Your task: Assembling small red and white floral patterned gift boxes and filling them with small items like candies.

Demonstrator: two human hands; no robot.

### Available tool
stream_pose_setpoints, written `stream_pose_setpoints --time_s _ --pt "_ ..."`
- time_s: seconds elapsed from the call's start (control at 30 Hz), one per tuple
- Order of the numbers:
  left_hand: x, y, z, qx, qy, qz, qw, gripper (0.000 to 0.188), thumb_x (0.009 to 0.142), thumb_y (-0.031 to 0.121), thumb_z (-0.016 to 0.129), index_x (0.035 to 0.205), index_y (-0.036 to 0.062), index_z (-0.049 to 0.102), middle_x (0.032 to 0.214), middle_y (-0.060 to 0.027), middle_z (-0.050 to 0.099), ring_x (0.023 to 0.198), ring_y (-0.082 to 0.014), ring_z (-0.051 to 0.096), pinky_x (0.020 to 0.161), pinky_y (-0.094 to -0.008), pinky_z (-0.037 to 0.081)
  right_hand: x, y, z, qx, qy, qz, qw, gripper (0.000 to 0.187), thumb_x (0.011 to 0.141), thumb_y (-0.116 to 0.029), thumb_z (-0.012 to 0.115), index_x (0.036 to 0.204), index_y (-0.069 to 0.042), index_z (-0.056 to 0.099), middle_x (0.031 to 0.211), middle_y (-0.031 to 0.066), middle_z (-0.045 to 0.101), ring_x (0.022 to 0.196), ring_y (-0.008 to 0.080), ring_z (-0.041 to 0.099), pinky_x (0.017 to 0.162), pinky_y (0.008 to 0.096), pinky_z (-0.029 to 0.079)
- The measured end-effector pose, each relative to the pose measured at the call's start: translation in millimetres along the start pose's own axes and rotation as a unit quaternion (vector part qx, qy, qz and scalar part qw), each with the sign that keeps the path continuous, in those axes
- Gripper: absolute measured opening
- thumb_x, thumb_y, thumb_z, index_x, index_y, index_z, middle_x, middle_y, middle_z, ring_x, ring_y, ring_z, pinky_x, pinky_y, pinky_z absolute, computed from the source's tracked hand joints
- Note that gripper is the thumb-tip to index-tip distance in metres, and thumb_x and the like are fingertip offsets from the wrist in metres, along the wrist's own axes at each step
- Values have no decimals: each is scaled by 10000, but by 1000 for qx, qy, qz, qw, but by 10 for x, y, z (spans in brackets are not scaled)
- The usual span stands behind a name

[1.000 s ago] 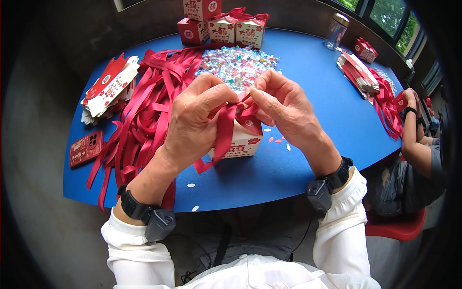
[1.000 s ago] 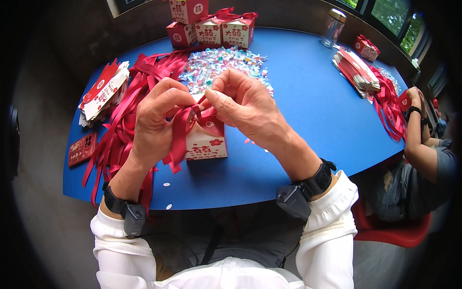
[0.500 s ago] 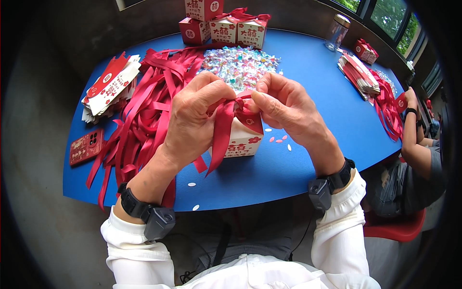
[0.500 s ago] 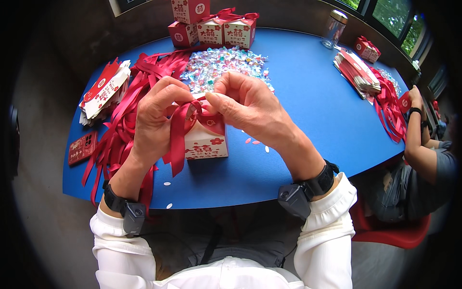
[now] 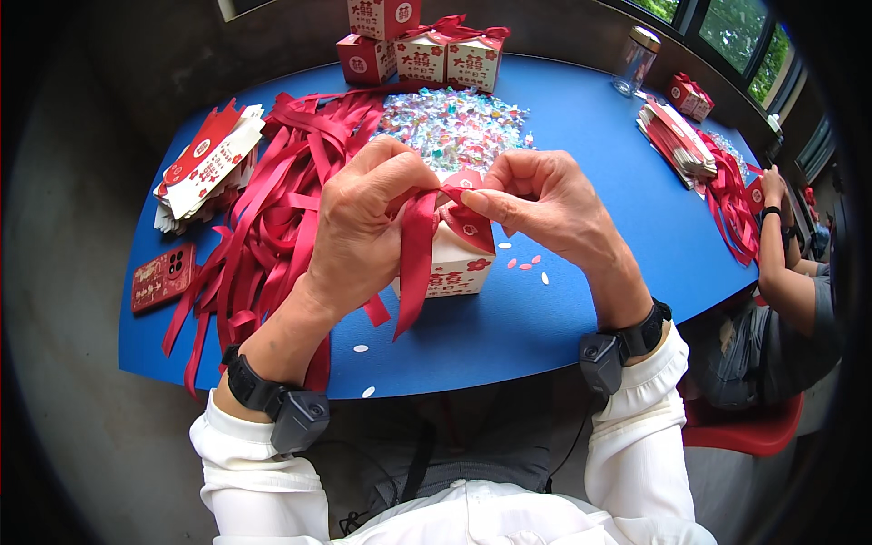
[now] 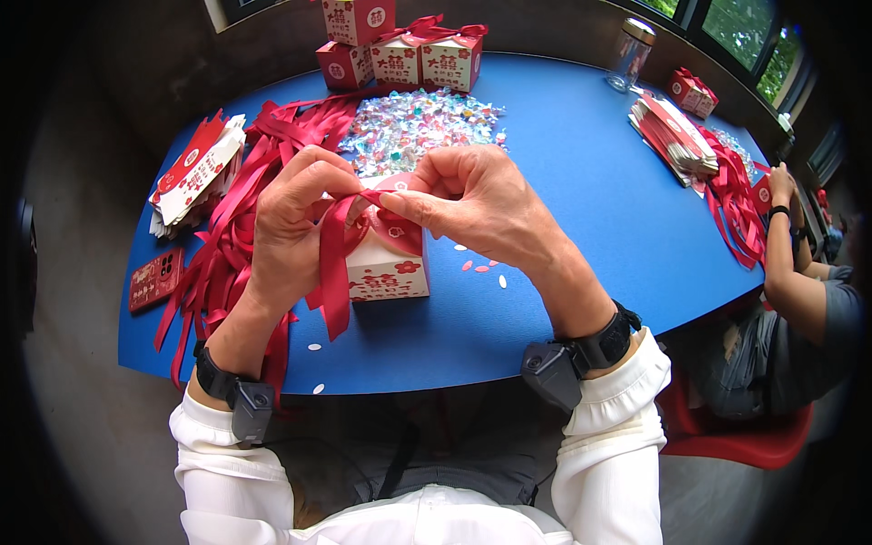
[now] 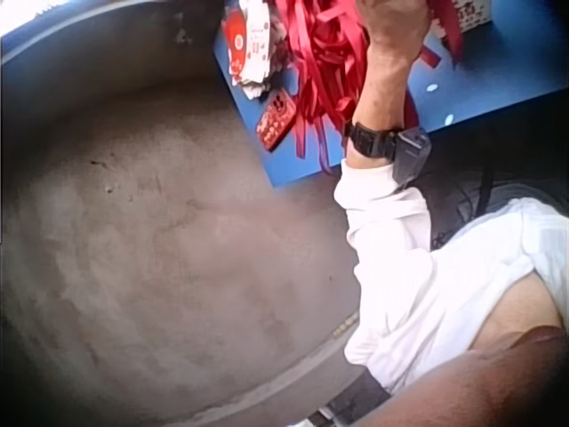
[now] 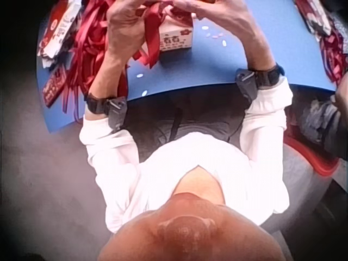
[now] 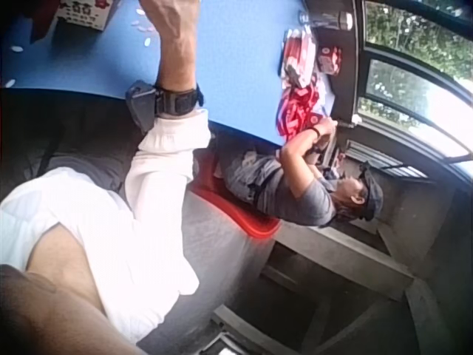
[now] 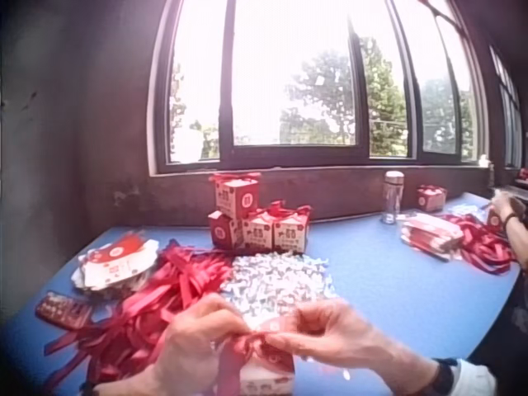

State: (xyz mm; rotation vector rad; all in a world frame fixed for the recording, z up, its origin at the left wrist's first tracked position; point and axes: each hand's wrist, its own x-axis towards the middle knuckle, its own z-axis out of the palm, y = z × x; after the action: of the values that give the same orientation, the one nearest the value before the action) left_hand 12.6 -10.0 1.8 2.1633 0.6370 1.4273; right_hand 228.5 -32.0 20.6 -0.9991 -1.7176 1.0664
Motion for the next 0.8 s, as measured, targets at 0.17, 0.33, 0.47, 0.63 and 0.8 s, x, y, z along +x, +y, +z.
stream_pose_setpoints --time_s 0.17,0.33,0.47,0.63,0.8 --pt "2 -4 10 -23 -2 -10 1000 135 797 -15 758 908 -8 680 886 -76 569 770 -158 618 643 -290 496 5 69 -21 20 -9 -31 999 433 964 -374 709 683 -45 691 622 -56 559 600 10 465 509 208 345" --pt "3 -60 -42 -64 20 -19 998 133 805 -20 761 891 -39 662 905 -65 573 800 -120 624 670 -259 554 -6 64 -103 156 -52 5 986 473 999 -414 649 668 -77 681 584 -70 463 570 25 420 502 223 298" --pt "4 -52 -38 -73 10 -18 997 132 804 -40 759 885 -44 655 922 -64 576 806 -112 626 668 -255 566 40 189 -1 246 -25 -45 968 462 1042 -418 559 749 -67 625 709 -18 552 686 71 583 629 221 470" --pt "-2 -47 -29 -82 17 -32 996 130 799 -40 764 876 -44 659 926 -66 579 796 -110 621 663 -251 549 79 254 22 338 -54 -70 937 450 1073 -398 465 833 -50 620 928 75 685 817 110 669 774 261 568" --pt "-10 -23 -33 -26 5 -17 1000 117 799 -23 774 852 -31 670 924 -71 594 788 -113 622 649 -257 521 79 285 48 245 -56 -89 964 441 1086 -366 451 850 -37 625 878 56 670 711 77 561 663 224 486"
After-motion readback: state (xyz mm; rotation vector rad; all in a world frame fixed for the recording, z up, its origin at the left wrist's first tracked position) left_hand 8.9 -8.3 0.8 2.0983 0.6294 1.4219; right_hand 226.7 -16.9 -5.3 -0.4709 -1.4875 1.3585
